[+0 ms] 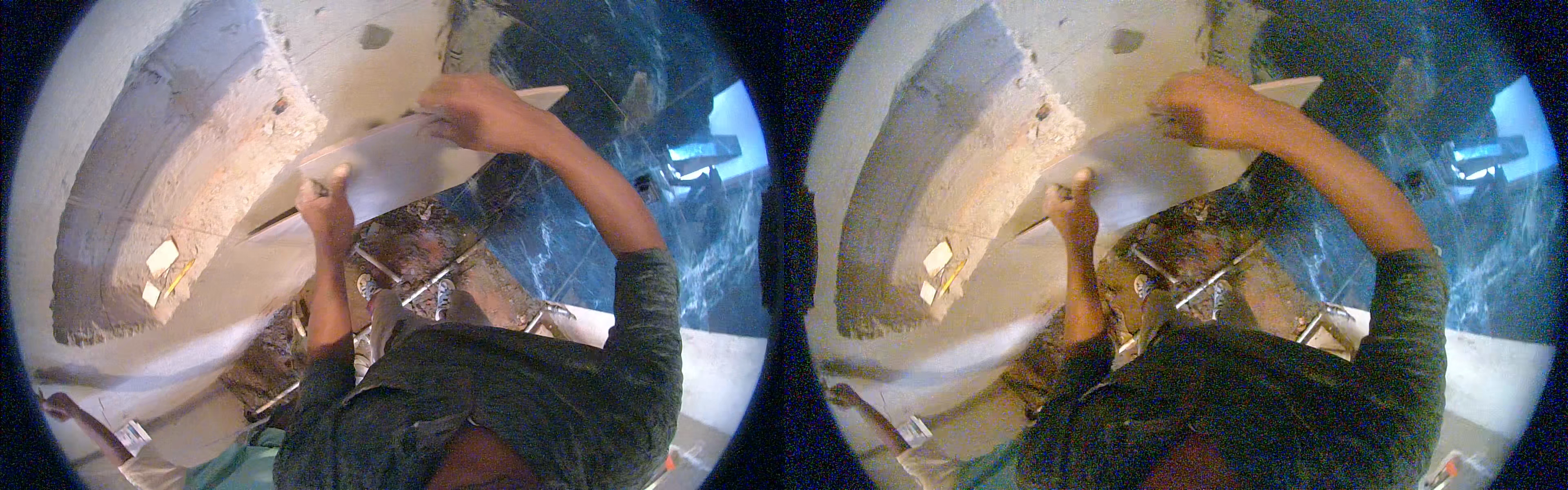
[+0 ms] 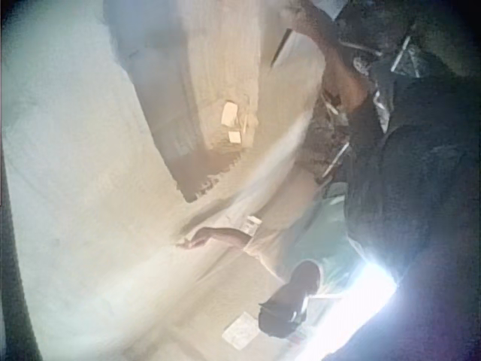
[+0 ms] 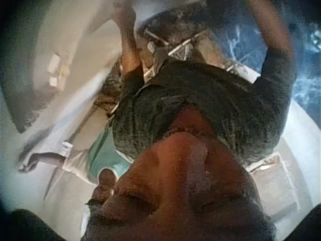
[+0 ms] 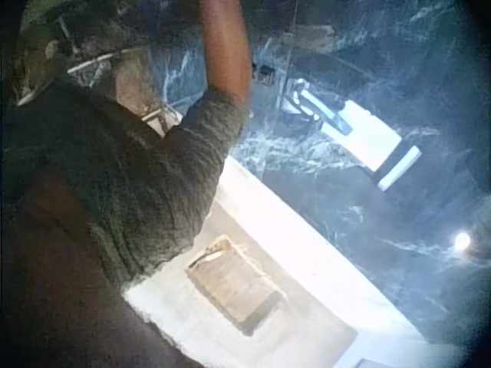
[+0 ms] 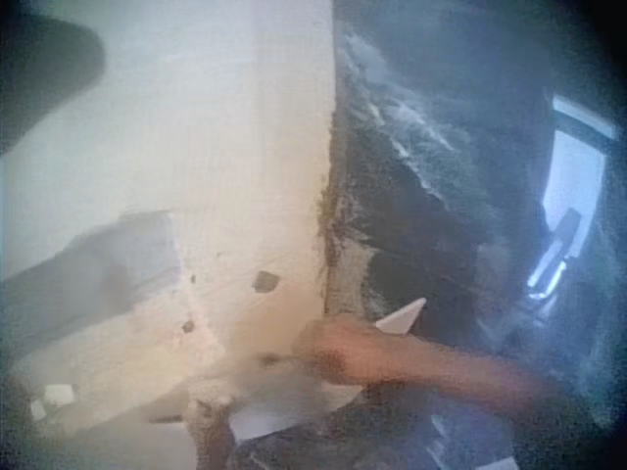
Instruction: The person measures and aligns a large tile on a wall using a pencil, then carries a plastic container and walks to another room.
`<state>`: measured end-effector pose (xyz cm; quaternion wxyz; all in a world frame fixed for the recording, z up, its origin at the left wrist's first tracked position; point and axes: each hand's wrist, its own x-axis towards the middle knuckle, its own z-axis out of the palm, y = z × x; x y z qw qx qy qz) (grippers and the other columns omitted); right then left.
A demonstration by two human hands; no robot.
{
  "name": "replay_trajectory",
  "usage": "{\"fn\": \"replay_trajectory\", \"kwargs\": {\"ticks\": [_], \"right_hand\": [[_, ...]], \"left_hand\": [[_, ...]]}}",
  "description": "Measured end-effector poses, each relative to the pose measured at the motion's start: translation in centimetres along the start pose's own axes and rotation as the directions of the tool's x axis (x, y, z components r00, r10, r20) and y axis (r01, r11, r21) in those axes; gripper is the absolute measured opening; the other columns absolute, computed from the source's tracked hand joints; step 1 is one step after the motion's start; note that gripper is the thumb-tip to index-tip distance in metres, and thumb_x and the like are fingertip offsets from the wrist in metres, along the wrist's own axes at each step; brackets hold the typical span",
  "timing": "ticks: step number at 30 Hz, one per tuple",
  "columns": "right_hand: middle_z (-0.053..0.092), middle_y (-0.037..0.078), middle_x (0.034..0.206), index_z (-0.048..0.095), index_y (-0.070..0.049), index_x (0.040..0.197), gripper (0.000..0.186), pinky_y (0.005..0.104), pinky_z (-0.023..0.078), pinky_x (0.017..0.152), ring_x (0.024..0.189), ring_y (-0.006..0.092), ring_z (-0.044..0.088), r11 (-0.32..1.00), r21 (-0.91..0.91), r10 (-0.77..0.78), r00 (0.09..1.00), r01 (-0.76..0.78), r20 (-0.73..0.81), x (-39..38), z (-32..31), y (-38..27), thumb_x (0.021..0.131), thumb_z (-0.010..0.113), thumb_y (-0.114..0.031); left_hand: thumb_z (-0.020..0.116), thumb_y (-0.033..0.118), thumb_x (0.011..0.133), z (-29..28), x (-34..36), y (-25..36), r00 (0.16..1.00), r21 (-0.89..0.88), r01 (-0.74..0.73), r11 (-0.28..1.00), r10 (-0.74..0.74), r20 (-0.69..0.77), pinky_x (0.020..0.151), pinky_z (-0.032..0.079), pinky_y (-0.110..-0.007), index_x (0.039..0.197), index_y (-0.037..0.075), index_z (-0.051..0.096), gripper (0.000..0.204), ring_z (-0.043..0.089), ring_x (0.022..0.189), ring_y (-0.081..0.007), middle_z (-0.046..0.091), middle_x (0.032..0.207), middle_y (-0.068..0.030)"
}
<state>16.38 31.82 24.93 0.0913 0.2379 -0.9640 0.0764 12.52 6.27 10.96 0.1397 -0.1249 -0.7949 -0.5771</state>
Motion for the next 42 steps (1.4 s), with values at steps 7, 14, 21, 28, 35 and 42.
{"fn": "replay_trajectory", "kwargs": {"ticks": [7, 14, 21, 28, 35, 42], "right_hand": [[0.063, 0.016, 0.093, 0.061, -0.006, 0.098, 0.031, 0.0445, 0.05, 0.075, 0.088, 0.0359, 0.061, 0.992, -0.125, 0.043, 0.997, -0.035, 0.063, 1.8, -1.0, -2.3, 0.078, 0.068, -0.029], [0.064, 0.016, 0.09, 0.062, -0.006, 0.098, 0.031, 0.0439, 0.051, 0.072, 0.085, 0.0349, 0.062, 0.993, -0.083, 0.097, 0.985, -0.086, 0.142, 0.5, -2.2, -3.9, 0.075, 0.07, -0.025], [0.061, 0.014, 0.081, 0.06, -0.005, 0.093, 0.029, 0.0438, 0.051, 0.067, 0.077, 0.0349, 0.061, 0.998, 0.056, -0.036, 0.991, 0.044, -0.127, -4.8, 1.4, -2.3, 0.071, 0.071, -0.021], [0.06, 0.014, 0.081, 0.06, -0.005, 0.092, 0.024, 0.0429, 0.051, 0.064, 0.081, 0.0334, 0.061, 0.978, 0.125, 0.159, 0.986, -0.165, 0.051, -11.1, 3.3, -2.8, 0.075, 0.065, -0.021], [0.059, 0.014, 0.077, 0.058, -0.006, 0.087, 0.017, 0.044, 0.049, 0.061, 0.074, 0.034, 0.06, 0.936, 0.21, 0.298, 0.953, -0.282, -0.046, -18.4, 5.6, -3.6, 0.075, 0.059, -0.019], [0.063, 0.013, 0.096, 0.06, -0.003, 0.099, 0.031, 0.0388, 0.052, 0.075, 0.095, 0.0297, 0.06, 0.887, 0.055, 0.445, 0.881, -0.458, 0.163, -26.2, 5.4, -5.4, 0.073, 0.064, -0.019]], "left_hand": [[0.069, 0.025, 0.083, -0.7, 0.6, -0.5, 0.997, -0.317, -0.015, 0.948, -0.011, -0.079, 0.071, 0.047, -0.031, 0.1, -0.003, 0.06, 0.034, 0.058, 0.079, -0.0165, 0.064, 0.089, -0.0092], [0.07, 0.033, 0.082, -2.2, 1.2, 2.6, 0.884, -0.385, 0.46, 0.8, -0.456, 0.108, 0.064, 0.045, -0.031, 0.089, -0.004, 0.061, 0.039, 0.056, 0.07, -0.0159, 0.063, 0.078, -0.0078], [0.067, 0.031, 0.084, -0.4, -1.4, -2.2, 0.974, -0.015, -0.119, 0.993, 0.119, 0.193, 0.064, 0.047, -0.033, 0.091, -0.001, 0.061, 0.033, 0.059, 0.07, -0.02, 0.063, 0.078, -0.0095], [0.066, 0.024, 0.084, 3.0, -4.5, -1.5, 0.934, -0.178, -0.135, 0.975, 0.185, 0.307, 0.073, 0.049, -0.038, 0.097, -0.001, 0.06, 0.029, 0.062, 0.081, -0.0269, 0.064, 0.089, -0.0131], [0.063, 0.025, 0.085, 6.0, -7.7, -3.5, 0.772, -0.003, -0.398, 0.917, 0.337, 0.539, 0.071, 0.047, -0.042, 0.094, 0.002, 0.06, 0.025, 0.06, 0.082, -0.037, 0.063, 0.086, -0.0179], [0.061, 0.02, 0.083, 9.7, -12.6, -2.5, 0.593, -0.057, -0.393, 0.918, 0.3, 0.747, 0.074, 0.047, -0.043, 0.095, 0.003, 0.061, 0.021, 0.061, 0.083, -0.0368, 0.063, 0.087, -0.0176]]}}
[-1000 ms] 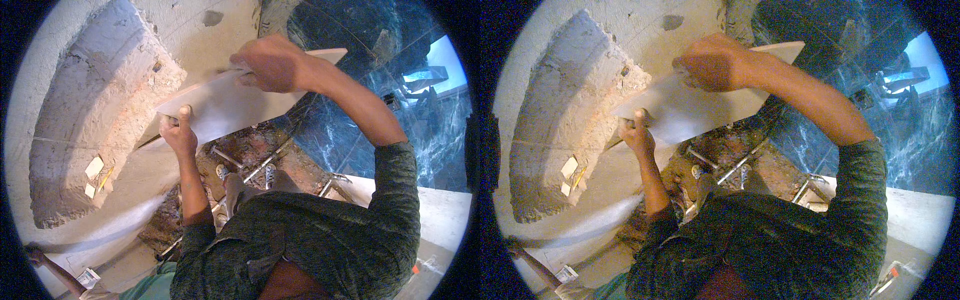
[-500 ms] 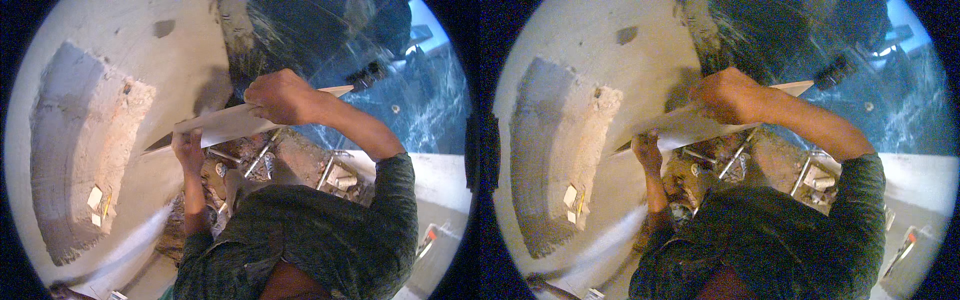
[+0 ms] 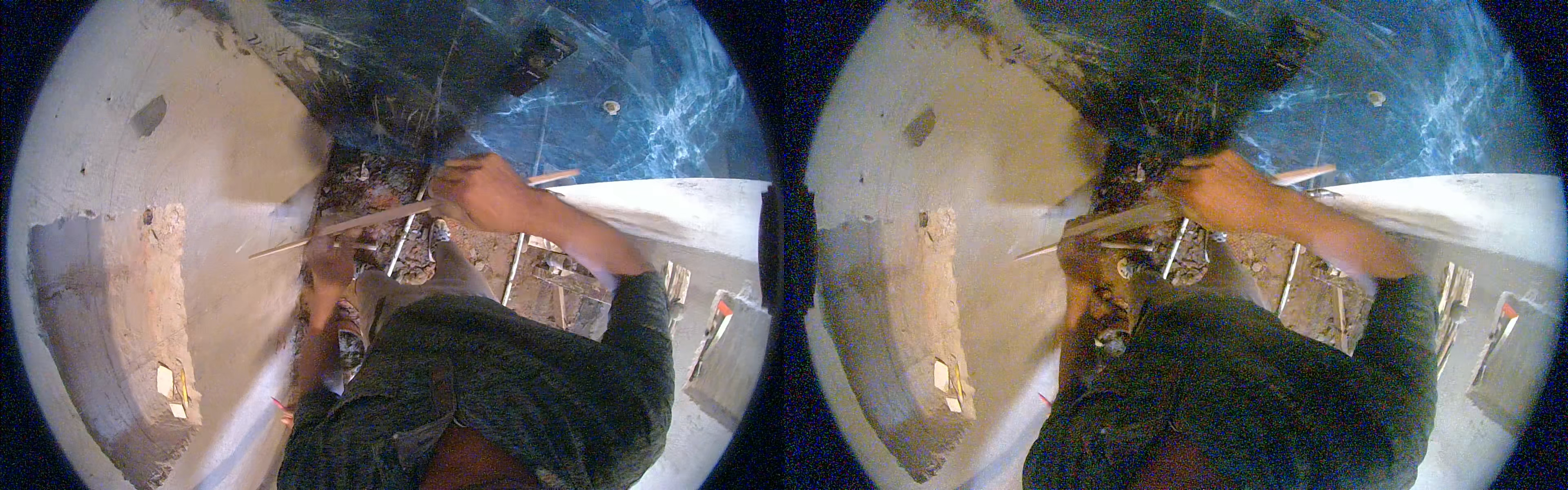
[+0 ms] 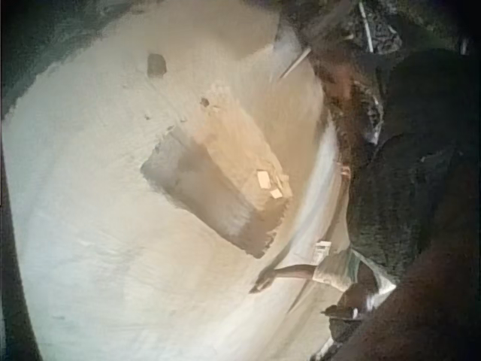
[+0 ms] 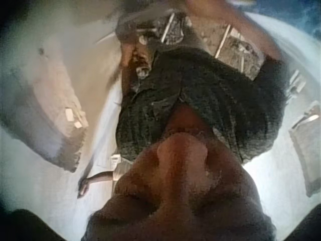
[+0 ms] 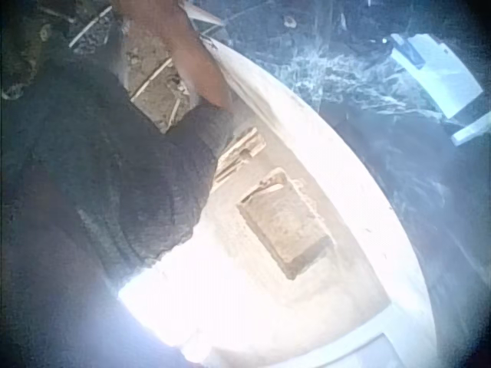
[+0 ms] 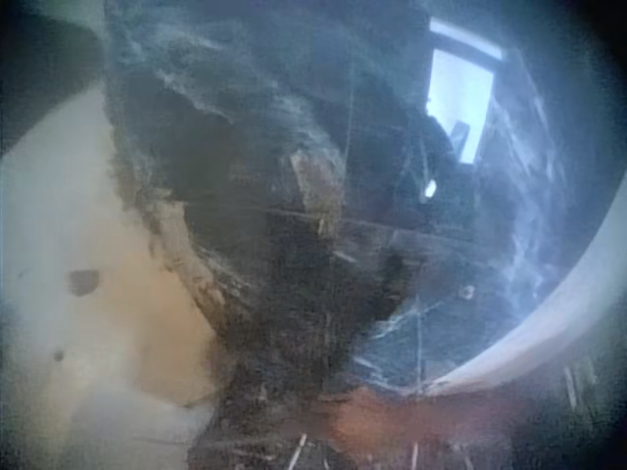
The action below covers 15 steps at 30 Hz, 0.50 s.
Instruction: The person measures and aligns a large tile on a wall using a pencil, then carries a plastic container and walks to another room.
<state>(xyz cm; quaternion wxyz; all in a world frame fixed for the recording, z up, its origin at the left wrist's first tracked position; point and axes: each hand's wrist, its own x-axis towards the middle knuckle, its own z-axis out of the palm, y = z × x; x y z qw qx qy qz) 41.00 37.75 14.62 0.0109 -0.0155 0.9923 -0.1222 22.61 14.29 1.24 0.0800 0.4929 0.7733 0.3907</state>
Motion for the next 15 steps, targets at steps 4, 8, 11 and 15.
{"fn": "replay_trajectory", "kwargs": {"ticks": [4, 8, 11, 15], "right_hand": [[0.062, 0.014, 0.106, 0.059, -0.004, 0.108, 0.039, 0.04, 0.05, 0.084, 0.104, 0.0299, 0.059, 0.985, -0.001, 0.174, 0.978, -0.175, 0.113, -4.4, 1.8, 1.9, 0.072, 0.064, -0.018], [0.061, 0.015, 0.111, 0.058, -0.004, 0.109, 0.042, 0.0404, 0.05, 0.086, 0.105, 0.0301, 0.058, 0.964, -0.01, 0.262, 0.952, -0.264, 0.161, -8.9, 5.1, 4.8, 0.07, 0.066, -0.019], [0.06, 0.013, 0.11, 0.058, -0.005, 0.108, 0.043, 0.041, 0.05, 0.082, 0.102, 0.0291, 0.059, 0.954, 0.013, 0.296, 0.947, -0.3, 0.126, -12.4, 8.5, 7.2, 0.069, 0.067, -0.02], [0.061, 0.012, 0.104, 0.057, -0.007, 0.109, 0.044, 0.0423, 0.051, 0.076, 0.099, 0.0288, 0.059, 0.965, -0.029, 0.261, 0.965, -0.261, -0.019, -18.0, 13.8, 11.4, 0.068, 0.066, -0.02]], "left_hand": [[0.061, 0.018, 0.083, 5.6, -0.8, -0.7, 0.995, -0.01, -0.015, 1.0, 0.016, 0.097, 0.078, 0.048, -0.042, 0.098, 0.003, 0.062, 0.021, 0.06, 0.084, -0.0369, 0.064, 0.087, -0.0178], [0.062, 0.018, 0.083, 11.2, 0.5, 1.1, 0.987, -0.156, 0.066, 0.986, -0.041, 0.158, 0.078, 0.049, -0.041, 0.098, 0.003, 0.062, 0.021, 0.06, 0.081, -0.0376, 0.064, 0.085, -0.0179], [0.058, 0.019, 0.087, 15.5, 0.9, 1.5, 0.808, 0.039, 0.149, 0.988, -0.145, 0.572, 0.075, 0.049, -0.042, 0.098, 0.002, 0.062, 0.021, 0.06, 0.079, -0.037, 0.064, 0.086, -0.018], [0.053, 0.021, 0.089, 23.3, -0.4, -0.5, 0.848, 0.048, -0.409, 0.911, 0.361, 0.388, 0.071, 0.049, -0.045, 0.105, 0.003, 0.059, 0.025, 0.061, 0.077, -0.0372, 0.064, 0.088, -0.019]]}}
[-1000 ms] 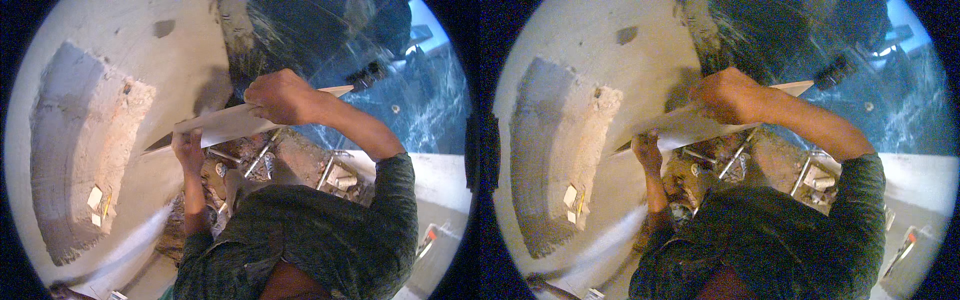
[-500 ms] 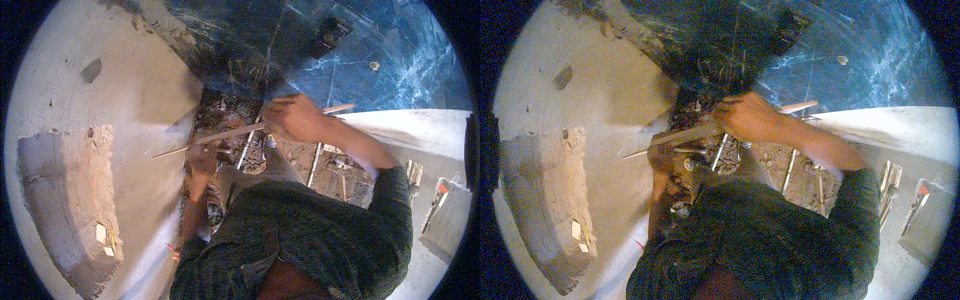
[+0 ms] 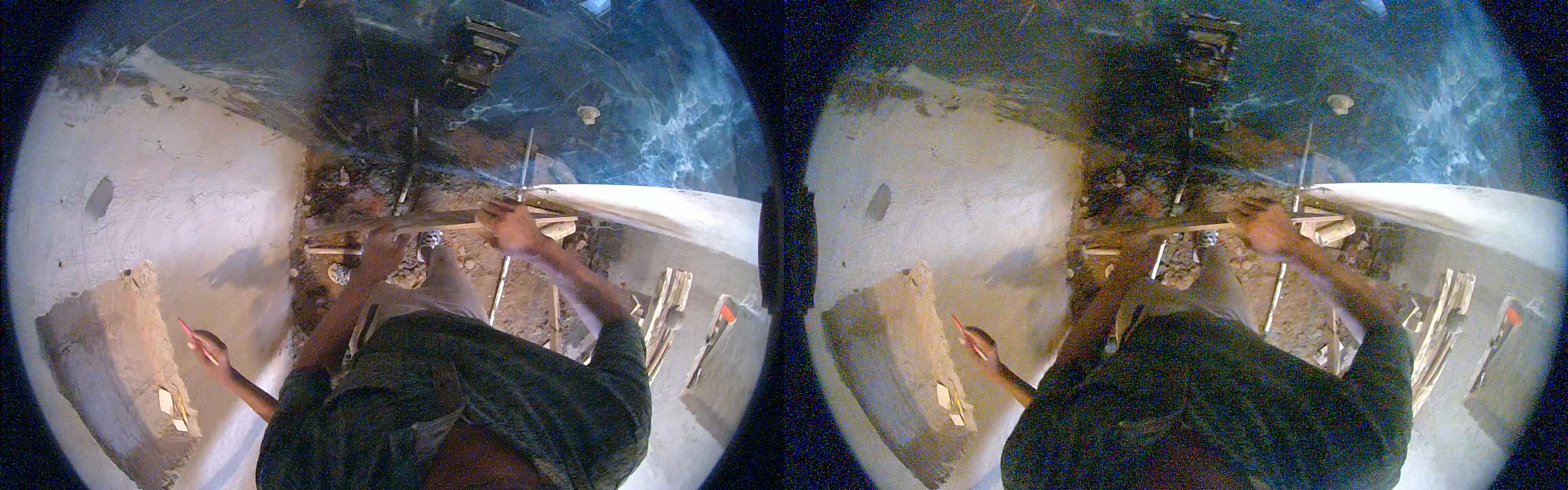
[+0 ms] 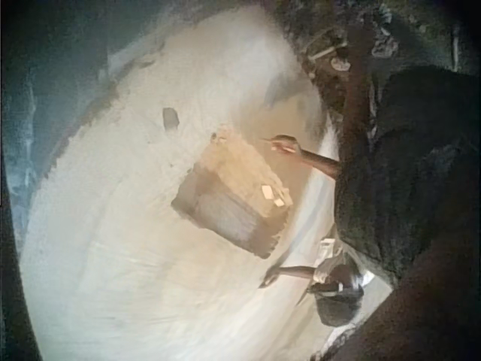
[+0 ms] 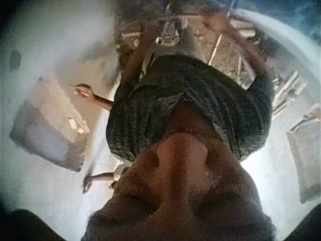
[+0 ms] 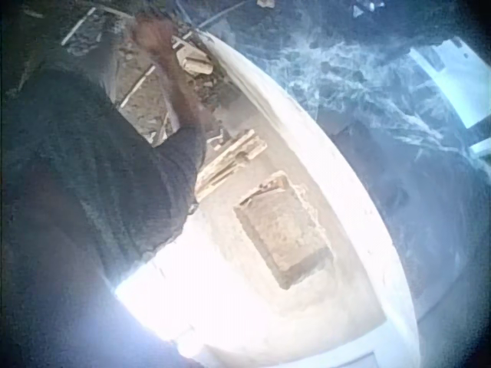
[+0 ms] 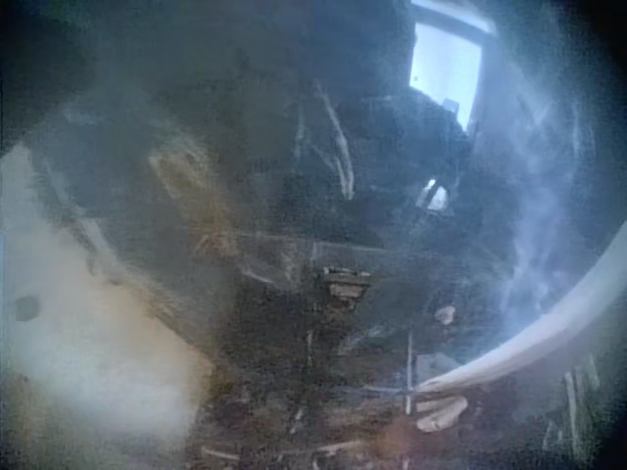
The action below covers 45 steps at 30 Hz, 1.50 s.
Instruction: The person measures and aligns a large tile on a wall using a pencil, then carries a plastic container and walks to another room.
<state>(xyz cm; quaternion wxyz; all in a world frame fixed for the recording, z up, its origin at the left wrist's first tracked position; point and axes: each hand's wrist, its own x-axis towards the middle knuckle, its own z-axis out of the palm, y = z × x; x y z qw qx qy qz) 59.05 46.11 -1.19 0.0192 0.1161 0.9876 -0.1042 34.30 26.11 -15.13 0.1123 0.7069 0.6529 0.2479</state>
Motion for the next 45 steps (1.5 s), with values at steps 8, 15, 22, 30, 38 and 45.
{"fn": "replay_trajectory", "kwargs": {"ticks": [8, 15, 22, 30, 38, 45], "right_hand": [[0.057, 0.013, 0.086, 0.057, -0.006, 0.099, 0.032, 0.0432, 0.048, 0.07, 0.08, 0.0329, 0.058, 0.957, 0.17, 0.241, 0.97, -0.237, -0.007, -7.2, 8.0, 7.4, 0.07, 0.068, -0.013], [0.057, 0.015, 0.08, 0.058, -0.007, 0.093, 0.024, 0.0456, 0.047, 0.066, 0.079, 0.0337, 0.057, 0.91, 0.193, 0.363, 0.93, -0.367, 0.057, -10.6, 11.5, 11.8, 0.072, 0.067, -0.013], [0.057, 0.014, 0.08, 0.057, -0.007, 0.086, 0.02, 0.0448, 0.047, 0.068, 0.078, 0.0352, 0.056, 0.891, 0.14, 0.425, 0.902, -0.431, 0.074, -13.6, 15.6, 15.5, 0.071, 0.068, -0.015], [0.063, 0.015, 0.094, 0.061, -0.009, 0.1, 0.027, 0.0464, 0.048, 0.075, 0.088, 0.0357, 0.059, 0.834, 0.122, 0.504, 0.832, -0.538, 0.232, -14.6, 19.4, 18.9, 0.082, 0.06, -0.03], [0.062, 0.014, 0.089, 0.061, -0.011, 0.095, 0.021, 0.0455, 0.049, 0.071, 0.083, 0.0342, 0.06, 0.884, 0.131, 0.457, 0.889, -0.449, -0.034, -16.1, 24.1, 21.5, 0.076, 0.066, -0.018], [0.062, 0.014, 0.086, 0.059, -0.01, 0.094, 0.019, 0.046, 0.049, 0.071, 0.083, 0.0355, 0.06, 0.87, 0.08, 0.49, 0.871, -0.486, -0.033, -17.2, 26.6, 23.6, 0.079, 0.063, -0.02]], "left_hand": [[0.059, 0.022, 0.084, 11.5, 7.8, 2.7, 0.925, -0.384, 0.309, 0.87, -0.18, 0.335, 0.084, 0.046, -0.05, 0.12, 0.007, 0.054, 0.039, 0.059, 0.092, -0.0402, 0.062, 0.103, -0.0229], [0.058, 0.017, 0.083, 19.7, 12.6, 4.7, 0.947, -0.297, 0.198, 0.934, -0.105, 0.303, 0.092, 0.044, -0.048, 0.123, 0.006, 0.053, 0.042, 0.058, 0.097, -0.0419, 0.061, 0.105, -0.0255], [0.059, 0.01, 0.08, 24.1, 15.9, 5.9, 0.927, -0.509, 0.231, 0.829, -0.028, 0.375, 0.079, 0.045, -0.051, 0.118, 0.003, 0.053, 0.038, 0.06, 0.085, -0.0418, 0.061, 0.087, -0.0268], [0.06, 0.007, 0.075, 30.9, 17.5, 4.9, 0.972, -0.429, 0.054, 0.902, 0.051, 0.23, 0.068, 0.048, -0.051, 0.095, 0.002, 0.058, 0.02, 0.06, 0.077, -0.0418, 0.06, 0.078, -0.0232], [0.06, 0.009, 0.074, 33.7, 19.4, 4.6, 0.936, -0.325, 0.076, 0.943, 0.045, 0.35, 0.068, 0.049, -0.051, 0.094, 0.002, 0.059, 0.022, 0.061, 0.076, -0.0393, 0.061, 0.079, -0.0208], [0.06, 0.008, 0.073, 35.4, 20.3, 5.0, 0.925, -0.308, 0.079, 0.948, 0.046, 0.378, 0.067, 0.05, -0.05, 0.096, 0.002, 0.059, 0.024, 0.062, 0.075, -0.0384, 0.062, 0.079, -0.0205]]}}
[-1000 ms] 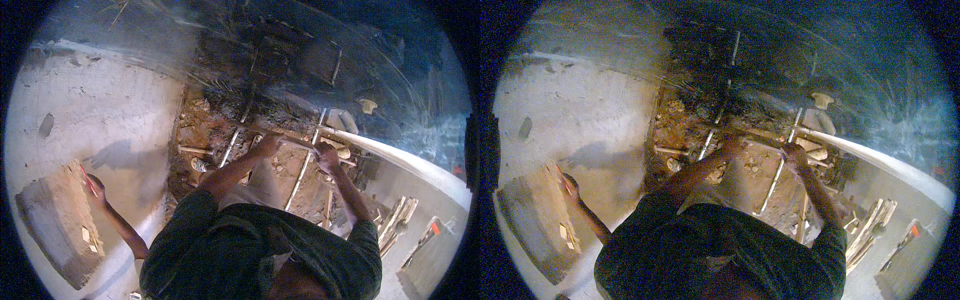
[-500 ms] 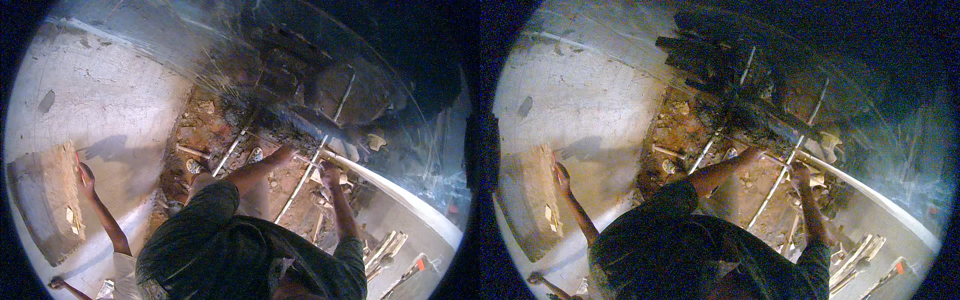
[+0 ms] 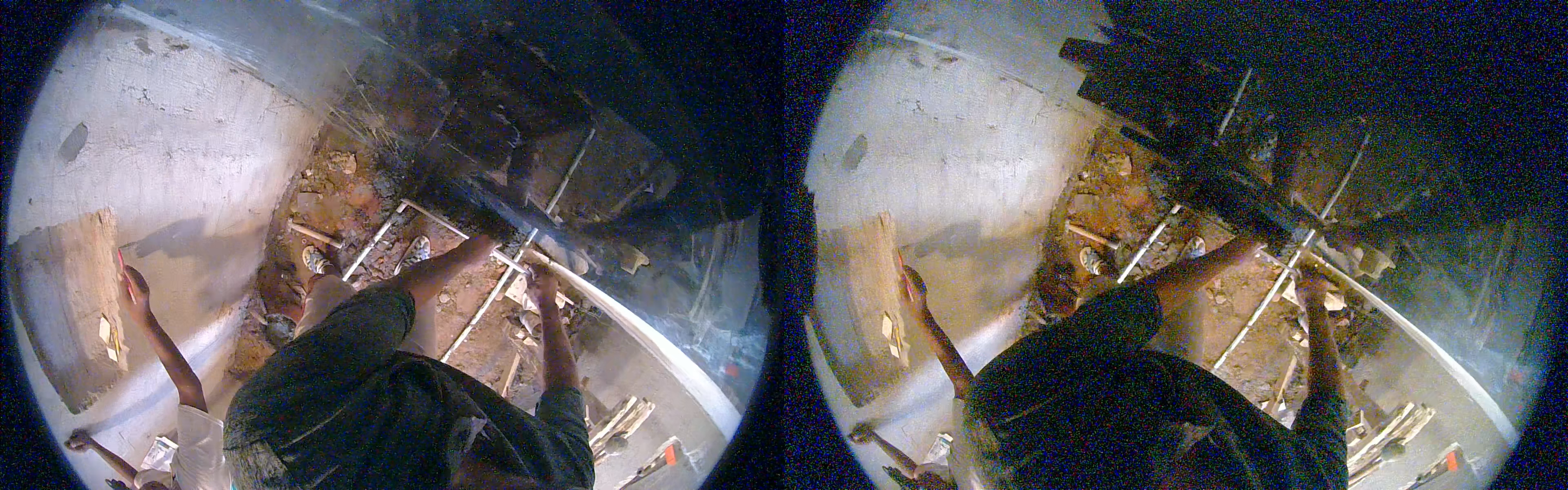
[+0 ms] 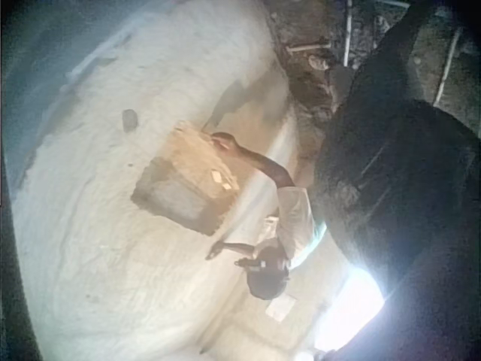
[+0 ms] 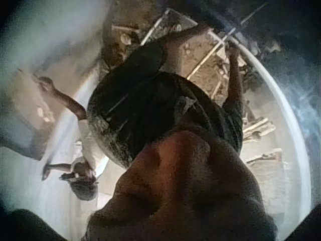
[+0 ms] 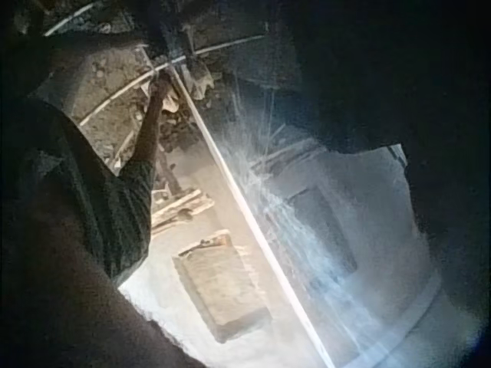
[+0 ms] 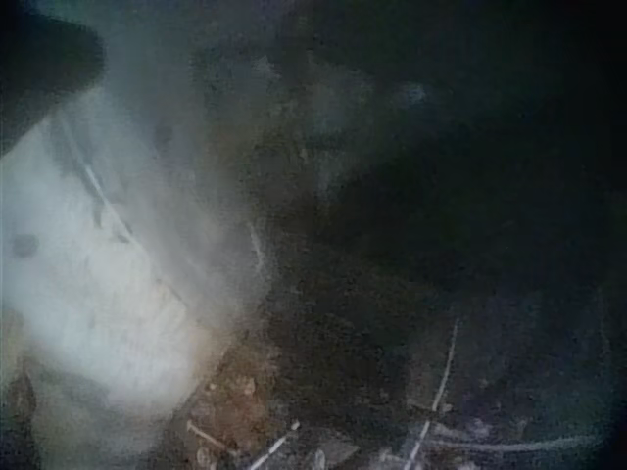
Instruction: The person measures and aligns a large tile on a wall using a pencil, then carries a plastic container and walks to another room.
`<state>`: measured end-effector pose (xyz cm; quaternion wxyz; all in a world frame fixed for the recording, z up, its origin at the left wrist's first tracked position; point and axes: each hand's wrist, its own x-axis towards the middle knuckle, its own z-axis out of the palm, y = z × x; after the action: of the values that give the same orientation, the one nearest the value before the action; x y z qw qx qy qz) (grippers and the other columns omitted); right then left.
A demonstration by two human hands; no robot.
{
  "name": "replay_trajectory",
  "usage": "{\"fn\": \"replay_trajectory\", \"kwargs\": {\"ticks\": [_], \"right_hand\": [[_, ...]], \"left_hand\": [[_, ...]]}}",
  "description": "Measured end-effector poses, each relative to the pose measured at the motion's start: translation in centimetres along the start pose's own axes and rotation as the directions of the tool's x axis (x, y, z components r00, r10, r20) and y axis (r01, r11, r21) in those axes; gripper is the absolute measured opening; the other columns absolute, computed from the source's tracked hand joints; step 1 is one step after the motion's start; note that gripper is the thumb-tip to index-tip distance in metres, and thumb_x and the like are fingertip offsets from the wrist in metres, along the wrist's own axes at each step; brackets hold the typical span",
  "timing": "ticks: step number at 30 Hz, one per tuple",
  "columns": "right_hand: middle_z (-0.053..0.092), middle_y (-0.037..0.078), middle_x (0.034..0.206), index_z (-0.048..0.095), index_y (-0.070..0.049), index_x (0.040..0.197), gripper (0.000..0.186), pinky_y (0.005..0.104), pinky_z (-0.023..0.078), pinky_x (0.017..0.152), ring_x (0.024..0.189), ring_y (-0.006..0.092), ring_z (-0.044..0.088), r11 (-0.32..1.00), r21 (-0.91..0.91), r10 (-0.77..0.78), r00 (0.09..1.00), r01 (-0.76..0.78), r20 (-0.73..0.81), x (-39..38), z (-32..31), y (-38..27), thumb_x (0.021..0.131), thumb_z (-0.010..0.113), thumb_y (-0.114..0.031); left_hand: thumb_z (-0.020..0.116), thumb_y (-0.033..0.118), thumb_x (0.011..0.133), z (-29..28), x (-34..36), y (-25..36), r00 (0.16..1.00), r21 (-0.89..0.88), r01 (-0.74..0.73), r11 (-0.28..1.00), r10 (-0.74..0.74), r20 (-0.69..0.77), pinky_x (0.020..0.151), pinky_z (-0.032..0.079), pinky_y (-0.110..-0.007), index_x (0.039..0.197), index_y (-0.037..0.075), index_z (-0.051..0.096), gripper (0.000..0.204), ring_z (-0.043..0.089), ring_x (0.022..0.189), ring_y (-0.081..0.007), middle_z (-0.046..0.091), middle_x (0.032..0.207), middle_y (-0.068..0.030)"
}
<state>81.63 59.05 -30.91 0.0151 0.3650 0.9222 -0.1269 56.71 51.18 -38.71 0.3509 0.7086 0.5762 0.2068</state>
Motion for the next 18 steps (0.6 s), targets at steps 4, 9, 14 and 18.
{"fn": "replay_trajectory", "kwargs": {"ticks": [4, 9, 14, 18], "right_hand": [[0.062, 0.015, 0.088, 0.059, -0.011, 0.096, 0.022, 0.0481, 0.048, 0.072, 0.084, 0.0374, 0.06, 0.992, -0.121, 0.035, 0.999, -0.031, 0.032, -0.2, 0.4, 0.6, 0.081, 0.063, -0.027], [0.062, 0.016, 0.093, 0.058, -0.011, 0.099, 0.025, 0.0483, 0.048, 0.074, 0.087, 0.0369, 0.06, 0.991, -0.122, 0.071, 0.992, -0.058, 0.105, 0.2, -0.1, 1.2, 0.082, 0.062, -0.029], [0.062, 0.016, 0.104, 0.059, -0.011, 0.104, 0.026, 0.0442, 0.049, 0.079, 0.094, 0.0353, 0.059, 0.983, -0.022, 0.184, 0.972, -0.183, 0.147, 2.7, -2.4, -0.2, 0.081, 0.063, -0.02], [0.062, 0.017, 0.108, 0.061, -0.01, 0.111, 0.03, 0.043, 0.048, 0.083, 0.098, 0.0349, 0.059, 0.979, -0.038, 0.201, 0.974, -0.198, 0.103, 3.0, -2.0, 0.2, 0.083, 0.06, -0.021]], "left_hand": [[0.06, 0.008, 0.073, 0.9, 0.7, 0.3, 1.0, 0.004, 0.01, 1.0, -0.01, 0.019, 0.067, 0.05, -0.049, 0.097, 0.003, 0.059, 0.025, 0.062, 0.075, -0.0378, 0.062, 0.079, -0.0203], [0.06, 0.007, 0.073, 0.9, 1.8, 0.7, 1.0, 0.002, 0.022, 1.0, -0.022, 0.008, 0.066, 0.051, -0.048, 0.099, 0.003, 0.059, 0.027, 0.063, 0.074, -0.0371, 0.063, 0.08, -0.02], [0.059, 0.007, 0.072, -0.4, 3.3, 0.3, 0.984, -0.065, 0.166, 0.984, -0.17, -0.06, 0.069, 0.052, -0.047, 0.1, 0.001, 0.058, 0.028, 0.064, 0.075, -0.0367, 0.064, 0.08, -0.0199], [0.061, 0.015, 0.075, -2.6, 0.7, 0.1, 0.95, -0.08, 0.223, 0.972, -0.235, -0.208, 0.071, 0.052, -0.047, 0.099, 0.0, 0.056, 0.029, 0.064, 0.079, -0.037, 0.063, 0.084, -0.0217]]}}
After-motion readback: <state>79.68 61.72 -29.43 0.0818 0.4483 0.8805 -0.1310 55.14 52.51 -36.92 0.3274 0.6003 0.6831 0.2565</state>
